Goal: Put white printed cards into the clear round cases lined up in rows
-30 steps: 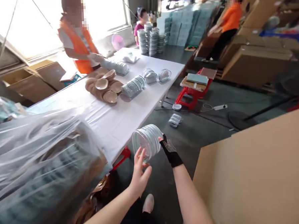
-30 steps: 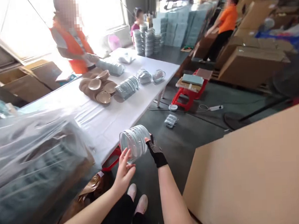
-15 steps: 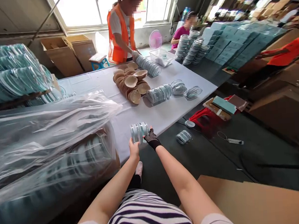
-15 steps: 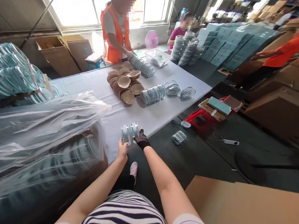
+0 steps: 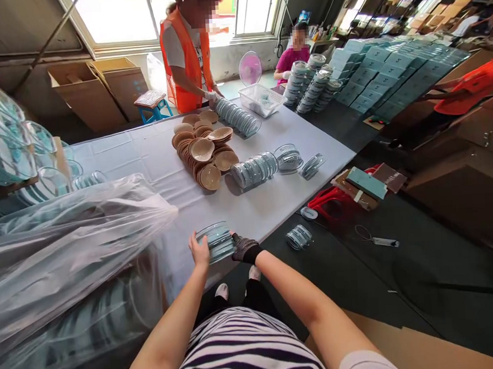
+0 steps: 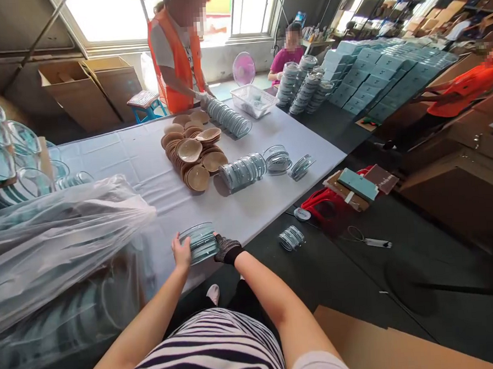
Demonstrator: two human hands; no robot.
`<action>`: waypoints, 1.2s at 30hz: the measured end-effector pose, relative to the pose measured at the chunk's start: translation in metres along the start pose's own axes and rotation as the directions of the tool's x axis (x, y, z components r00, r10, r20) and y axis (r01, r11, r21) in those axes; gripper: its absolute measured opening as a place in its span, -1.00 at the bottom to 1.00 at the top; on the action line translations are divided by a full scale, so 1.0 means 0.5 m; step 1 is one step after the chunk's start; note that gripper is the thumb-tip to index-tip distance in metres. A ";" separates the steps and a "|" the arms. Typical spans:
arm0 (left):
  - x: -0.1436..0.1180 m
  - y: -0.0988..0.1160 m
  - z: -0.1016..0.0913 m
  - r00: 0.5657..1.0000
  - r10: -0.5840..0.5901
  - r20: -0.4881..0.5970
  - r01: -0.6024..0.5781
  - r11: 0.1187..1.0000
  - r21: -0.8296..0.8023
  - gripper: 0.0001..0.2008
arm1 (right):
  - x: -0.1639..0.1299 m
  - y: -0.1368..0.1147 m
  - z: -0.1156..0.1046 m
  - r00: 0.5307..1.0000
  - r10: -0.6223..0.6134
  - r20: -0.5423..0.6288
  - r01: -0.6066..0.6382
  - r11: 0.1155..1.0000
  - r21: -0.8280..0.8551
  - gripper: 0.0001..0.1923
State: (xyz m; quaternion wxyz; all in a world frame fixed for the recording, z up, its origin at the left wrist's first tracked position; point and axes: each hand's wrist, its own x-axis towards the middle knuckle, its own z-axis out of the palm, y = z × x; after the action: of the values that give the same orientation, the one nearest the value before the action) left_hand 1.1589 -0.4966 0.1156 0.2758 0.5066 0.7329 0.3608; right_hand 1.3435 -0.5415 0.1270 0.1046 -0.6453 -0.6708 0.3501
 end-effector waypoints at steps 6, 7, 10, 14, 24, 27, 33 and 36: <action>0.139 0.096 0.030 0.910 0.346 0.228 -0.389 0.903 0.182 -0.54 | 0.052 0.095 -0.082 0.999 -0.013 -0.035 0.021 0.972 0.233 -0.10; 0.161 0.116 0.039 0.888 0.376 0.264 -0.436 0.872 0.225 -0.54 | 0.062 0.144 -0.138 0.995 0.014 -0.104 0.012 0.970 0.243 -0.18; 0.202 0.160 0.077 0.844 0.399 0.358 -0.513 0.794 0.326 -0.51 | 0.094 0.323 -0.361 0.905 0.196 -0.378 -0.108 0.964 0.241 -0.28; 0.207 0.213 0.140 0.843 0.380 0.382 -0.528 0.721 0.448 -0.57 | 0.160 0.525 -0.649 0.802 0.264 -0.536 -0.219 0.964 0.149 -0.16; 0.067 0.275 0.239 0.960 0.280 -0.018 -0.151 0.569 0.808 -0.45 | 0.441 0.567 -0.856 0.999 0.016 -0.049 -0.040 0.837 -0.546 0.24; 0.078 0.278 0.242 0.987 0.160 -0.026 -0.073 0.581 0.811 -0.38 | 0.464 0.575 -0.859 0.996 0.006 -0.090 -0.049 0.879 -0.475 0.07; 0.193 0.330 0.257 0.984 0.172 0.038 -0.133 0.584 0.801 -0.35 | 0.464 0.535 -0.797 0.900 0.253 -0.356 -0.291 0.955 -0.057 -0.02; 0.215 0.356 0.282 0.965 0.228 0.131 -0.241 0.566 0.789 -0.34 | 0.455 0.499 -0.743 0.893 0.200 -0.404 -0.231 0.972 -0.031 -0.15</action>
State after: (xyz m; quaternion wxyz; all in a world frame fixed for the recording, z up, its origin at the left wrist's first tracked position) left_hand 1.3281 -0.3200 0.1724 -0.0250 0.6710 0.7406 0.0248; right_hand 1.7283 -0.2230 0.1775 0.1741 -0.7770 -0.5729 0.1945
